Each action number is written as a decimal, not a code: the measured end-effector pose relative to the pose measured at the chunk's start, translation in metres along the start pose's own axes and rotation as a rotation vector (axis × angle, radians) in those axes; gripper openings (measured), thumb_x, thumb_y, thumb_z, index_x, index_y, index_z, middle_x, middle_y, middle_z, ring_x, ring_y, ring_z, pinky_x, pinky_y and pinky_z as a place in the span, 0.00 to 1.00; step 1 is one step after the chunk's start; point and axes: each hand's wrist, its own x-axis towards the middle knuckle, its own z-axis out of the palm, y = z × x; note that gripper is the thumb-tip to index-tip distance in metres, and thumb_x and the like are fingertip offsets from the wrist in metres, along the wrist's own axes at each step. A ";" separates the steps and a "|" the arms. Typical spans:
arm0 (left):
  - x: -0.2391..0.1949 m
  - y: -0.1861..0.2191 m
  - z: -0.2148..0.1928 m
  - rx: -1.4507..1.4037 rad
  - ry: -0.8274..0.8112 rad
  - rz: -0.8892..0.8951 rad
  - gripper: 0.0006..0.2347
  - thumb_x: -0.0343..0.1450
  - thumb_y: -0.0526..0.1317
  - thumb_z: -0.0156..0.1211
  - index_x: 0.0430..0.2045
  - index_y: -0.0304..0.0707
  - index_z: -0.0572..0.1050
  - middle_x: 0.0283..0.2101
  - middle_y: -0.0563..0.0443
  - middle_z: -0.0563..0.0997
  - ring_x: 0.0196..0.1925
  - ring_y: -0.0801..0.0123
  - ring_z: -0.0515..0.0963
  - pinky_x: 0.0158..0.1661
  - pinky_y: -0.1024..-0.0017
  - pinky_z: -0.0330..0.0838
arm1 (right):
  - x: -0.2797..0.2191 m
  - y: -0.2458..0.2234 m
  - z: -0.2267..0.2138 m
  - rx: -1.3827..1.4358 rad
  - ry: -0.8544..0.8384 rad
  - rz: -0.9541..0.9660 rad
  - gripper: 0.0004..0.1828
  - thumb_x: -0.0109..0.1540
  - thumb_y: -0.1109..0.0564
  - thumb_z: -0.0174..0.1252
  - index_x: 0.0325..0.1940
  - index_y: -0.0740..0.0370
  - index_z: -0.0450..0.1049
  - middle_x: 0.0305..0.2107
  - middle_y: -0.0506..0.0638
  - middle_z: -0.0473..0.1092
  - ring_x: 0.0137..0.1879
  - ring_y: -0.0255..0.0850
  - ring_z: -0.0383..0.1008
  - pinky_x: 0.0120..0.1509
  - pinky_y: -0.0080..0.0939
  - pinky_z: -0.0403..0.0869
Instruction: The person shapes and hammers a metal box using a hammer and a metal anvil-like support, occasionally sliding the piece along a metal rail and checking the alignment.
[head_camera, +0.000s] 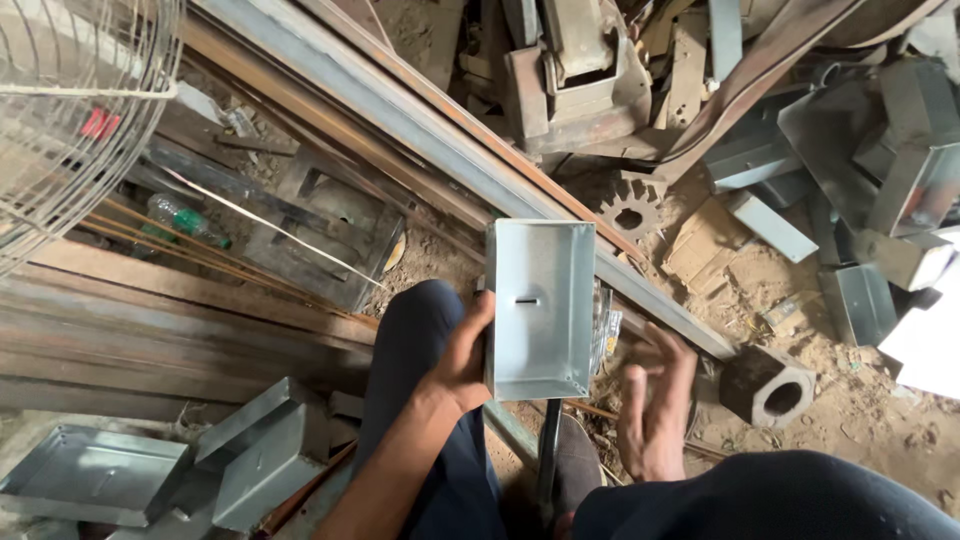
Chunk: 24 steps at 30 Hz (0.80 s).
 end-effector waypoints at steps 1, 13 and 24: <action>-0.002 0.011 0.003 -0.074 -0.085 -0.010 0.33 0.74 0.59 0.61 0.66 0.33 0.64 0.57 0.40 0.72 0.57 0.54 0.75 0.53 0.56 0.76 | -0.006 0.006 0.000 0.001 -0.004 -0.002 0.43 0.70 0.34 0.40 0.84 0.53 0.43 0.62 0.74 0.58 0.59 0.63 0.68 0.62 0.60 0.72; -0.008 0.056 0.065 0.866 0.248 0.468 0.45 0.60 0.51 0.73 0.73 0.42 0.54 0.61 0.37 0.70 0.65 0.49 0.71 0.59 0.50 0.74 | 0.014 -0.048 0.010 0.409 -0.343 0.425 0.37 0.67 0.47 0.51 0.79 0.57 0.54 0.27 0.54 0.66 0.23 0.38 0.60 0.24 0.43 0.64; 0.022 -0.004 0.103 1.843 0.728 0.503 0.54 0.53 0.55 0.80 0.71 0.36 0.50 0.62 0.30 0.66 0.60 0.42 0.69 0.58 0.41 0.62 | 0.056 -0.034 -0.069 0.149 -0.029 0.185 0.32 0.71 0.49 0.46 0.79 0.59 0.57 0.16 0.47 0.63 0.16 0.33 0.57 0.17 0.40 0.58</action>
